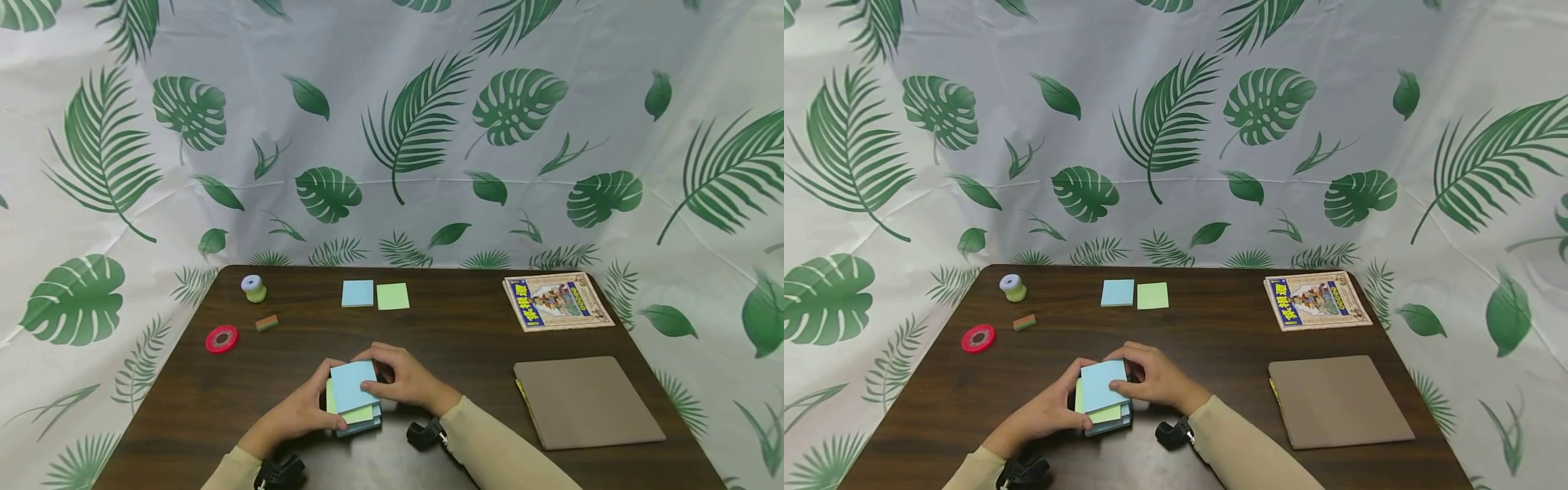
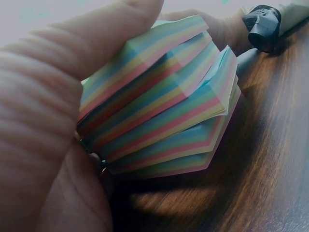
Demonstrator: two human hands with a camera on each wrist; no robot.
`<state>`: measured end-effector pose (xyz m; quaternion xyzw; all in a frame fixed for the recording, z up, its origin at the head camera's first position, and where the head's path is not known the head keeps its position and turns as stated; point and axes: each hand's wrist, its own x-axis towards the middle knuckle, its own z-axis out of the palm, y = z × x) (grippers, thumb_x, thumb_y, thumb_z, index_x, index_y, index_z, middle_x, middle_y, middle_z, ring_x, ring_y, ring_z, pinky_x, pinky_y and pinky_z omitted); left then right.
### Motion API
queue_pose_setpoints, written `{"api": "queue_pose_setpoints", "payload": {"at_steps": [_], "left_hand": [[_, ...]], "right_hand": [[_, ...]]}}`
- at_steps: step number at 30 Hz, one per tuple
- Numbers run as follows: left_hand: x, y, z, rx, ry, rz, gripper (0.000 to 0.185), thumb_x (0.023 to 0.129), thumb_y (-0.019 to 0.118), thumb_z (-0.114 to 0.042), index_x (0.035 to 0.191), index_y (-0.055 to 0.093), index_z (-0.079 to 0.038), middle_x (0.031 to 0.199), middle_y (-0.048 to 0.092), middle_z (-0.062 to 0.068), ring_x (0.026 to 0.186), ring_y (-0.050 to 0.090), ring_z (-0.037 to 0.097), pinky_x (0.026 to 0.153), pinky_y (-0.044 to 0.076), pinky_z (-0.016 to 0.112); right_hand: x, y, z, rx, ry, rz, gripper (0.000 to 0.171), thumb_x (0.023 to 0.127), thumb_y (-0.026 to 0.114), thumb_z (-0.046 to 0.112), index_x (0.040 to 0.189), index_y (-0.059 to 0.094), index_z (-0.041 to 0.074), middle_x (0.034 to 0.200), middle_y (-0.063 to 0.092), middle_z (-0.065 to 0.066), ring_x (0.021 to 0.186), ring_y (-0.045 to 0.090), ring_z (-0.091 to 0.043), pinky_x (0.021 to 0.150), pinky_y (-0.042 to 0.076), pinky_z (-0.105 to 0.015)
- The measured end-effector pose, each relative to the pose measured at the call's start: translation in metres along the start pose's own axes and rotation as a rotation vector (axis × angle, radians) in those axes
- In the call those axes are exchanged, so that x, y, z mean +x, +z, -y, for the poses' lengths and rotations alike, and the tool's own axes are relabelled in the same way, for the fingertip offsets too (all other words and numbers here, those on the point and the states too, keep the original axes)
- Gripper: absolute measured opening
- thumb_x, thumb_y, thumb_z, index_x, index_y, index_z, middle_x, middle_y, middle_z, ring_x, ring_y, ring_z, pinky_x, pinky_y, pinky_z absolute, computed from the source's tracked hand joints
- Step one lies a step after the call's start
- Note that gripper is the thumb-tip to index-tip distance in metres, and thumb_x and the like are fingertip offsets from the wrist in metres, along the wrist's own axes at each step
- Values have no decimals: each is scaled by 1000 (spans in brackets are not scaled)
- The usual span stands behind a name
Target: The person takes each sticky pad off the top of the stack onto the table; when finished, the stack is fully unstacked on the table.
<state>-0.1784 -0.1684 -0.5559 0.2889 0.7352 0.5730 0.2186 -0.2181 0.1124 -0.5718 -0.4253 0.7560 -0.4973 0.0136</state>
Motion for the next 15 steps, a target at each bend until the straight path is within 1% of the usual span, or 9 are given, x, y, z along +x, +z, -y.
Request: {"api": "queue_pose_setpoints", "payload": {"at_steps": [5, 9, 12, 15], "left_hand": [[1, 1, 2, -4, 22, 2, 87, 89, 93, -22, 154, 35, -14, 143, 52, 14, 116, 63, 15, 98, 51, 27], [1, 2, 3, -13, 26, 8, 92, 90, 92, -20, 159, 32, -16, 144, 51, 17, 116, 64, 15, 99, 52, 27], [1, 2, 4, -8, 16, 11, 97, 91, 91, -20, 163, 28, -20, 145, 52, 17, 116, 64, 15, 99, 52, 28], [1, 2, 2, 16, -15, 2, 105, 91, 91, -21, 169, 21, -24, 151, 51, 15, 123, 61, 15, 102, 50, 28]], "right_hand": [[-1, -1, -1, 5, 12, -12, 38, 103, 77, 27, 139, 67, 32, 96, 58, 7, 67, 51, -20, 60, 45, -22], [-2, 0, -1, 22, 16, -37, 40, 103, 77, 26, 142, 67, 30, 96, 57, 6, 66, 49, -15, 60, 44, -20], [-2, 0, -2, 39, -9, -76, 43, 103, 77, 22, 144, 66, 25, 95, 56, 4, 66, 48, -9, 59, 44, -19], [0, 0, -3, 50, -58, -128, 40, 102, 77, 15, 141, 69, 21, 96, 57, 2, 67, 48, -8, 59, 44, -20]]}}
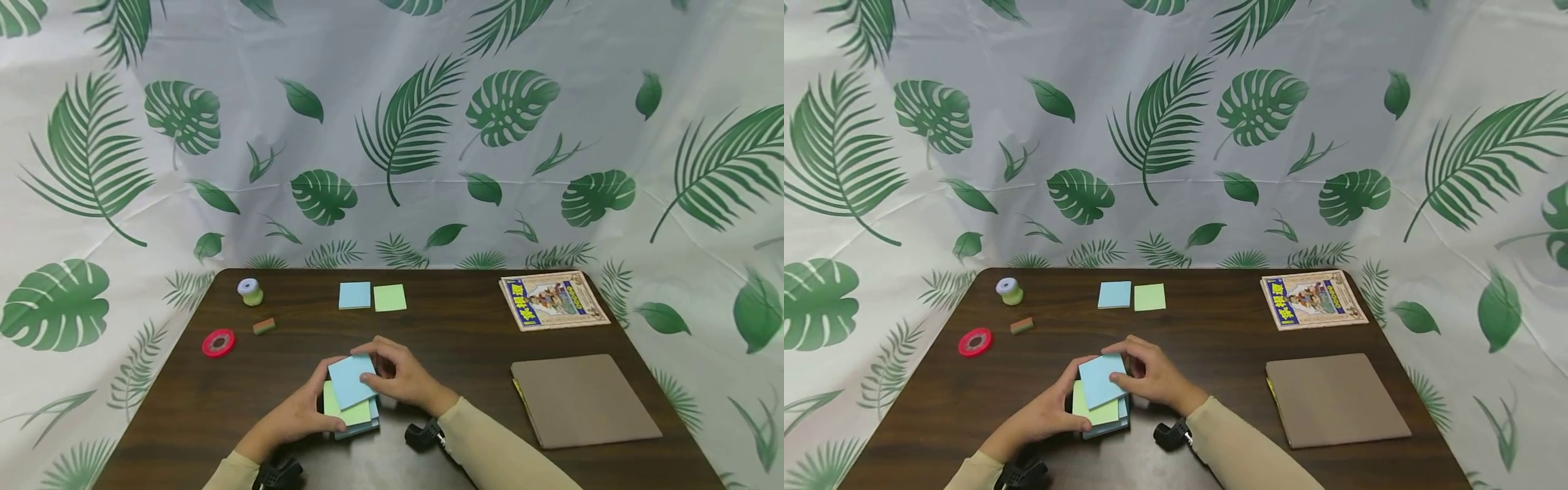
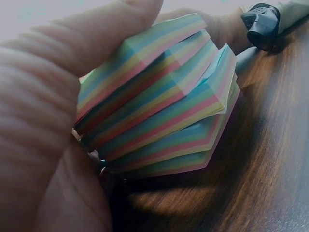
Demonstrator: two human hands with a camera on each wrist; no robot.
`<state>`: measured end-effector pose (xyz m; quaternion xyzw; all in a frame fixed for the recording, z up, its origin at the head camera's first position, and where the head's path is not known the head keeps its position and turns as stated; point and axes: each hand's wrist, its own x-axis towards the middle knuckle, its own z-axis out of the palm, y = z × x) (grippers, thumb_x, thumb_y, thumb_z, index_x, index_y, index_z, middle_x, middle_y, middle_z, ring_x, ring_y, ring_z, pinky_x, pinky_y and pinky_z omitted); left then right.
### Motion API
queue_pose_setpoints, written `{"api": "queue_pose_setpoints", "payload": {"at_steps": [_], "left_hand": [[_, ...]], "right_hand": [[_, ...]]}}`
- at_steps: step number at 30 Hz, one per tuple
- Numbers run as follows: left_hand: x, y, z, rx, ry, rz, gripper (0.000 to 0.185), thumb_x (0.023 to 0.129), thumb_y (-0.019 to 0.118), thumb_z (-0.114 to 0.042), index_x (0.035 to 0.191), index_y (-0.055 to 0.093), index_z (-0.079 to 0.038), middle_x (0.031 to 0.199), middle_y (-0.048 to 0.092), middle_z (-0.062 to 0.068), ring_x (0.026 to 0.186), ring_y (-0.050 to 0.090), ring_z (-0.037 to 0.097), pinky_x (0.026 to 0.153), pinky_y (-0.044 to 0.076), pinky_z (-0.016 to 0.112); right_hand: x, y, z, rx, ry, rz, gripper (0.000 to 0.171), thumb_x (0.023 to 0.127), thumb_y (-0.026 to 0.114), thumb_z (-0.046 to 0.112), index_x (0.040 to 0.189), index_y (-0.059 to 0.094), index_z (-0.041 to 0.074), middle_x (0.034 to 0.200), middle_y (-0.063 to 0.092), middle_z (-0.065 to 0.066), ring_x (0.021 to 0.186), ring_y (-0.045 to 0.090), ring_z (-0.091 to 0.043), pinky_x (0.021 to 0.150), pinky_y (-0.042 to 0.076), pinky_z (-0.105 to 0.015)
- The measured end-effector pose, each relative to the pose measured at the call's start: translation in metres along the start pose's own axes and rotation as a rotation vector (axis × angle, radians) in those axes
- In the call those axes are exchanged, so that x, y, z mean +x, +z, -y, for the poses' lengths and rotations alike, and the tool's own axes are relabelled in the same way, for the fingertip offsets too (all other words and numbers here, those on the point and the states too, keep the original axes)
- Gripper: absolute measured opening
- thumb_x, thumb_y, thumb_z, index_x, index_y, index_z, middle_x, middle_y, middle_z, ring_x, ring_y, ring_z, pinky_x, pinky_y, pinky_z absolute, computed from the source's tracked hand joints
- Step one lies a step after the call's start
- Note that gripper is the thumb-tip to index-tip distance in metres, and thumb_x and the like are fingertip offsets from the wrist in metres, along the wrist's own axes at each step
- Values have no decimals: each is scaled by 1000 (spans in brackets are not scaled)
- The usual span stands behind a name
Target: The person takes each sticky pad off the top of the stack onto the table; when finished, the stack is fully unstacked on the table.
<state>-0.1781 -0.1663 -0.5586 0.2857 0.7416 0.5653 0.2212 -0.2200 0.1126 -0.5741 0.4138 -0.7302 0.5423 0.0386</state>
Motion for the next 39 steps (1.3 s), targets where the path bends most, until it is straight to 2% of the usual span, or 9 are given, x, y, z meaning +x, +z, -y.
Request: {"api": "queue_pose_setpoints", "payload": {"at_steps": [4, 9, 13, 17, 21, 24, 27, 32, 39], "left_hand": [[-1, 0, -2, 39, -44, -20, 115, 92, 91, -24, 175, 11, -24, 163, 44, 10, 136, 53, 17, 109, 43, 29], [0, 1, -6, 81, -65, -40, 121, 91, 91, -26, 176, 5, -25, 171, 37, 9, 146, 46, 27, 115, 42, 39], [1, 2, -5, 116, -60, -59, 121, 91, 91, -25, 176, 6, -23, 169, 40, 11, 147, 45, 27, 116, 40, 34], [1, 3, -2, 149, -12, -56, 115, 91, 90, -22, 175, 11, -19, 163, 48, 12, 142, 49, 17, 114, 39, 25], [2, 4, -1, 136, 26, -36, 111, 92, 89, -19, 174, 14, -15, 164, 50, 13, 135, 52, 9, 109, 40, 25], [2, 4, -3, 126, 33, -25, 110, 92, 89, -18, 173, 15, -11, 165, 49, 15, 132, 54, 9, 107, 41, 26], [2, 5, -5, 133, 22, -27, 110, 91, 90, -19, 173, 16, -10, 166, 49, 13, 132, 53, 10, 108, 40, 27], [2, 5, -7, 143, -5, -31, 110, 91, 90, -23, 174, 18, -14, 166, 50, 7, 134, 53, 10, 109, 39, 27], [1, 6, -6, 148, 0, -33, 110, 90, 91, -21, 173, 19, -13, 166, 50, 8, 135, 53, 9, 110, 39, 26]], "right_hand": [[2, 0, 0, 16, -49, -49, 31, 100, 77, 7, 129, 76, 18, 102, 62, 0, 69, 50, -10, 59, 46, -21], [3, -1, 2, 39, -55, -99, 26, 100, 76, 1, 121, 80, 15, 108, 66, -6, 72, 50, -8, 64, 46, -19], [3, -2, 2, 68, -37, -167, 24, 99, 73, -5, 117, 79, 11, 112, 66, -11, 73, 57, -10, 64, 53, -23], [3, -4, 3, 104, -2, -286, 21, 100, 71, -7, 115, 78, 6, 115, 63, -15, 66, 65, -16, 55, 59, -32], [4, -11, 2, 34, 4, -434, 15, 102, 71, -4, 112, 79, 5, 113, 64, -15, 58, 64, -23, 48, 56, -30], [5, -20, -3, -46, 7, -546, 13, 104, 70, 0, 111, 79, 7, 111, 67, -13, 59, 64, -22, 50, 56, -28], [4, -32, -12, -83, 30, -642, 15, 105, 68, 2, 114, 79, 7, 111, 67, -13, 68, 68, -22, 60, 62, -30], [0, -55, -28, -159, 140, -749, 20, 108, 64, 0, 121, 77, 7, 114, 68, -15, 82, 74, -33, 73, 65, -39], [-7, -81, -38, -226, 323, -822, 27, 111, 61, 5, 133, 74, 11, 111, 63, -14, 86, 78, -36, 70, 63, -36]]}}
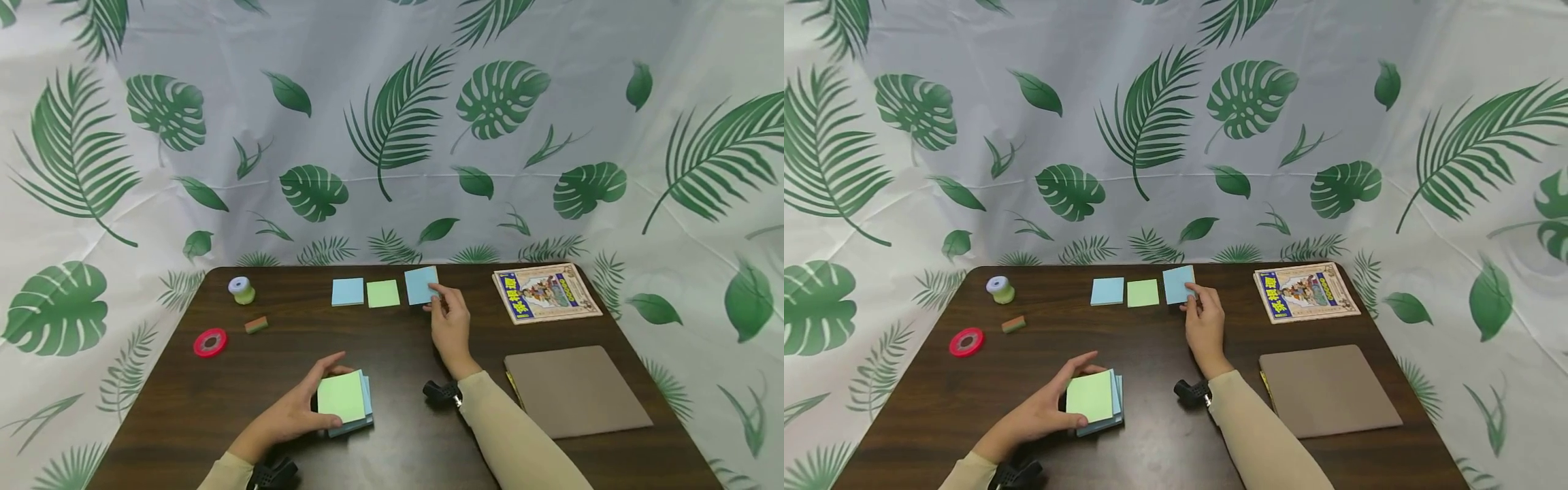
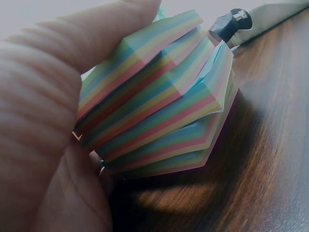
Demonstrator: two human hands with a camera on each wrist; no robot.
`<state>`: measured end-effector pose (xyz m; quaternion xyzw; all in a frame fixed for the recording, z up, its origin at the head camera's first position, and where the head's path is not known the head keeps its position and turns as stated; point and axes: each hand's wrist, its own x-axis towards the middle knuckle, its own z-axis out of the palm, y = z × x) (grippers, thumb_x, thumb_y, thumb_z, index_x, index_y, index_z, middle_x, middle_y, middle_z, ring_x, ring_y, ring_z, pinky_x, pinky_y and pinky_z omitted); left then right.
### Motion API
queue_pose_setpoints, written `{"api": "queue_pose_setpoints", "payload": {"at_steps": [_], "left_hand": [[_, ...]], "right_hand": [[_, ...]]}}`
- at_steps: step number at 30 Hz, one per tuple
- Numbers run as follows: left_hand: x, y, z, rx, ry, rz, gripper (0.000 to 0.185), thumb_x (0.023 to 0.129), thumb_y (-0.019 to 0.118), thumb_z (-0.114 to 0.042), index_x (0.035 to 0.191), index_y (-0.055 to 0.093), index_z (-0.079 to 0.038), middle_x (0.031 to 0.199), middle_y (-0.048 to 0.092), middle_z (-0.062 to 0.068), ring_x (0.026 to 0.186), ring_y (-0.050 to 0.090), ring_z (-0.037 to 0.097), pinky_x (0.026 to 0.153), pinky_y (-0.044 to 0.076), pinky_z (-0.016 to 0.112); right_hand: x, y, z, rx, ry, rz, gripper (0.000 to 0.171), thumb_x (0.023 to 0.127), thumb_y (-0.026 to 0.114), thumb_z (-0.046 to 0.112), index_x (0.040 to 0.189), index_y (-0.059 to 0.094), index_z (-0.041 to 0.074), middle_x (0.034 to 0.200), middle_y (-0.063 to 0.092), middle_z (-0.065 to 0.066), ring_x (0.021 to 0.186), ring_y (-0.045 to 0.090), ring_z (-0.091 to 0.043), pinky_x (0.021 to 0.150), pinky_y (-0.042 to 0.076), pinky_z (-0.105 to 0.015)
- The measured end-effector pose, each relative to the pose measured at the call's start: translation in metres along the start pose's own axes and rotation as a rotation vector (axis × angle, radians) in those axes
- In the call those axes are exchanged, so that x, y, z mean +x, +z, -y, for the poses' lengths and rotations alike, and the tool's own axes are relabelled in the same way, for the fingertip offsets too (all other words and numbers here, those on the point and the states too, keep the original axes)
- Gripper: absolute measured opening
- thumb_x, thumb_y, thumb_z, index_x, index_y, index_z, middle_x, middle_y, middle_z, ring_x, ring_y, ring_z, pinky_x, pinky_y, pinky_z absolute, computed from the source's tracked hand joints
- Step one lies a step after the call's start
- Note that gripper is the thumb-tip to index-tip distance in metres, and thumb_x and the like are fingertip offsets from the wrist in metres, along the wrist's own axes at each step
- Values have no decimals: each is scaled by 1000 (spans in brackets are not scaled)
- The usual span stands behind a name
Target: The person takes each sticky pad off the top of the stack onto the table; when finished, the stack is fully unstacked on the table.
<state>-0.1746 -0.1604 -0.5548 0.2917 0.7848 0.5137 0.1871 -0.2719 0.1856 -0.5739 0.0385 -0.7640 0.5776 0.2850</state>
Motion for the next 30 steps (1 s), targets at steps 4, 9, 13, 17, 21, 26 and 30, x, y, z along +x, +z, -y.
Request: {"api": "queue_pose_setpoints", "payload": {"at_steps": [4, 9, 13, 17, 21, 26, 30], "left_hand": [[-1, -1, 0, 10, 10, -10, 110, 90, 91, -22, 173, 19, -13, 166, 50, 8, 135, 52, 9, 111, 38, 26], [0, -1, -1, 6, 22, -6, 109, 91, 90, -21, 173, 19, -12, 166, 50, 10, 134, 52, 10, 109, 39, 26], [1, -1, -3, 8, 9, -8, 109, 91, 90, -24, 173, 20, -15, 166, 50, 6, 135, 52, 9, 110, 39, 26], [1, -1, -2, 5, 12, -4, 109, 92, 90, -24, 173, 19, -14, 167, 49, 8, 135, 52, 10, 110, 39, 27], [0, -2, 1, -3, 34, -6, 107, 91, 90, -21, 172, 21, -10, 166, 50, 12, 134, 53, 7, 109, 39, 25], [0, -5, 4, -19, 92, -8, 90, 91, 89, -16, 162, 35, -10, 163, 52, 14, 131, 53, 7, 105, 42, 24], [-3, -6, 7, -36, 128, -10, 74, 90, 89, -14, 149, 44, -13, 162, 54, 15, 129, 54, 8, 101, 43, 24]], "right_hand": [[7, -4, -2, -30, 34, 0, 28, 110, 61, 5, 136, 73, 7, 109, 63, -16, 86, 77, -36, 73, 64, -37], [10, -6, -2, -158, 64, 20, 31, 108, 63, 3, 137, 74, 7, 111, 68, -16, 85, 66, -28, 70, 55, -32], [10, -5, -1, -274, 85, 67, 32, 107, 66, 8, 139, 74, 9, 116, 72, -16, 97, 58, -32, 88, 43, -43], [8, -5, -4, -374, 133, 147, 38, 106, 69, 17, 144, 70, 13, 132, 71, -18, 121, 57, -42, 105, 33, -59], [5, -2, -8, -484, 140, 248, 45, 107, 69, 25, 151, 63, 16, 146, 66, -17, 137, 52, -44, 110, 30, -64], [1, -1, -7, -553, 110, 296, 52, 106, 71, 27, 155, 59, 15, 150, 63, -16, 140, 50, -44, 110, 30, -65], [-5, -2, -3, -572, 110, 327, 56, 106, 71, 27, 158, 56, 15, 152, 61, -16, 143, 48, -44, 112, 29, -66]]}}
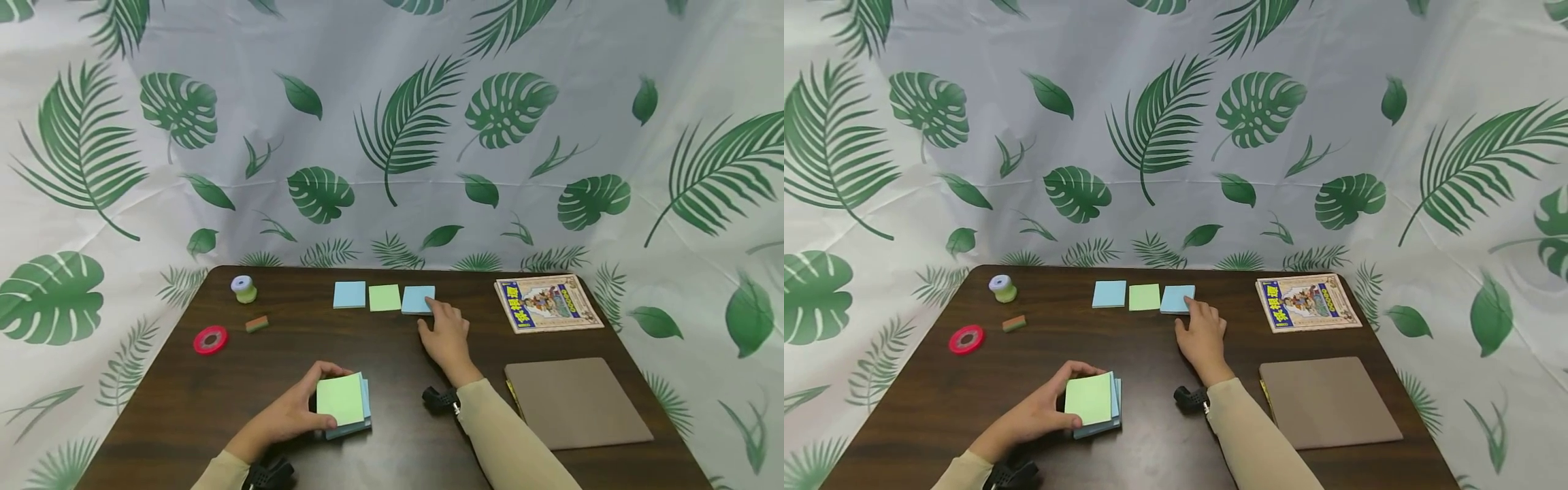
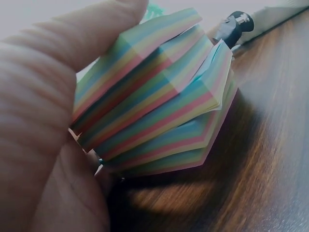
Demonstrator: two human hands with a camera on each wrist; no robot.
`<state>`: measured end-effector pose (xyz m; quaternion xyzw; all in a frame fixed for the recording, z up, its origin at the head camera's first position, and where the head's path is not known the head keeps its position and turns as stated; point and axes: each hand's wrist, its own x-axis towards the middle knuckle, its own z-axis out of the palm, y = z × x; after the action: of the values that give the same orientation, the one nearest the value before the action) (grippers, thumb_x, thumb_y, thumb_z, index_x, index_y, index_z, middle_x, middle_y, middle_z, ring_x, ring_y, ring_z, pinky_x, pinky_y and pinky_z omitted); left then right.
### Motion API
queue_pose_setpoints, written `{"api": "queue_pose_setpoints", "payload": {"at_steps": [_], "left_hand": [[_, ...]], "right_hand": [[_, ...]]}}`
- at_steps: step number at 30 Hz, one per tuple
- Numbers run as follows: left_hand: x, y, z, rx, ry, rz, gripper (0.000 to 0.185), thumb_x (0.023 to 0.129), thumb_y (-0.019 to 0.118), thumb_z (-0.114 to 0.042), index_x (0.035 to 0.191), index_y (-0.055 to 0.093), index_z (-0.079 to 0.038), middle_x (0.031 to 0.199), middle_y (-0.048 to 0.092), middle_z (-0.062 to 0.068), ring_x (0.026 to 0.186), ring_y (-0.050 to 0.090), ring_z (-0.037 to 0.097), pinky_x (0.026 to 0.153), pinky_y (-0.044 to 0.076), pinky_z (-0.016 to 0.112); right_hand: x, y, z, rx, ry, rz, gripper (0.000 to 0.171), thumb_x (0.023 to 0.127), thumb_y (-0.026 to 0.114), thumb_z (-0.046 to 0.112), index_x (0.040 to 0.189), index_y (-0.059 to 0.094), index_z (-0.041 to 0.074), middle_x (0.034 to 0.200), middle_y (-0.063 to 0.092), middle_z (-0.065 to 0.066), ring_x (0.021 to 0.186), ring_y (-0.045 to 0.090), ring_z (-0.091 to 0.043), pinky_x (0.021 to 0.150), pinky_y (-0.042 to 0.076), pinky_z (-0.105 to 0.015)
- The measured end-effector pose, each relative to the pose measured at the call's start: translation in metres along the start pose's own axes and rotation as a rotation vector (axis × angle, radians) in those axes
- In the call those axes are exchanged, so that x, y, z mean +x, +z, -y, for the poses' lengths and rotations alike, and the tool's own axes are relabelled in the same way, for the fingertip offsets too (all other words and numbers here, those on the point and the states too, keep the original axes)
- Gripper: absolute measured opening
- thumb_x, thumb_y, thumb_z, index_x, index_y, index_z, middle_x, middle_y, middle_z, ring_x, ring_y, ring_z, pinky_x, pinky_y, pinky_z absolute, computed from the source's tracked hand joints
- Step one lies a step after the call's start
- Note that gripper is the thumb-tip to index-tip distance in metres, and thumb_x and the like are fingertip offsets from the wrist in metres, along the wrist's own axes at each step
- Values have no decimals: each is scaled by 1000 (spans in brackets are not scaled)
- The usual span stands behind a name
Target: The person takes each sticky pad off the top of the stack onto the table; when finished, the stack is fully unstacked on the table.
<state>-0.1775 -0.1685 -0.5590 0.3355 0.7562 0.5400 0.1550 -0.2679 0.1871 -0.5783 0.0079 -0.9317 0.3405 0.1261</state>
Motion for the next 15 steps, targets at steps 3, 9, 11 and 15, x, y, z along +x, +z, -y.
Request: {"api": "queue_pose_setpoints", "payload": {"at_steps": [3, 9, 11, 15], "left_hand": [[-2, 0, 1, -30, 4, 11, 69, 90, 88, -14, 145, 46, -13, 162, 53, 19, 130, 55, 10, 101, 43, 24], [-2, 0, -4, -41, -58, 35, 56, 99, 78, -17, 145, 46, -20, 165, 51, 14, 130, 55, 10, 102, 44, 25], [-2, 0, -5, -70, -61, 46, 49, 104, 70, -16, 147, 45, -19, 166, 50, 14, 131, 55, 10, 104, 44, 25], [-3, -1, -3, -152, -38, 71, 45, 107, 60, -10, 149, 44, -10, 166, 47, 21, 136, 52, 12, 108, 41, 23]], "right_hand": [[-4, 0, 2, -12, 3, 28, 59, 106, 71, 29, 161, 53, 15, 154, 59, -17, 146, 46, -44, 114, 27, -67], [-6, -2, 4, -64, -8, 42, 65, 106, 72, 31, 164, 48, 15, 158, 57, -16, 148, 45, -44, 116, 27, -67], [-6, -2, 5, -86, -15, 49, 67, 106, 72, 33, 165, 47, 15, 159, 56, -16, 149, 44, -44, 117, 28, -68], [-7, -1, 6, -127, -12, 76, 68, 107, 70, 37, 167, 44, 16, 161, 54, -15, 151, 43, -43, 118, 29, -69]]}}
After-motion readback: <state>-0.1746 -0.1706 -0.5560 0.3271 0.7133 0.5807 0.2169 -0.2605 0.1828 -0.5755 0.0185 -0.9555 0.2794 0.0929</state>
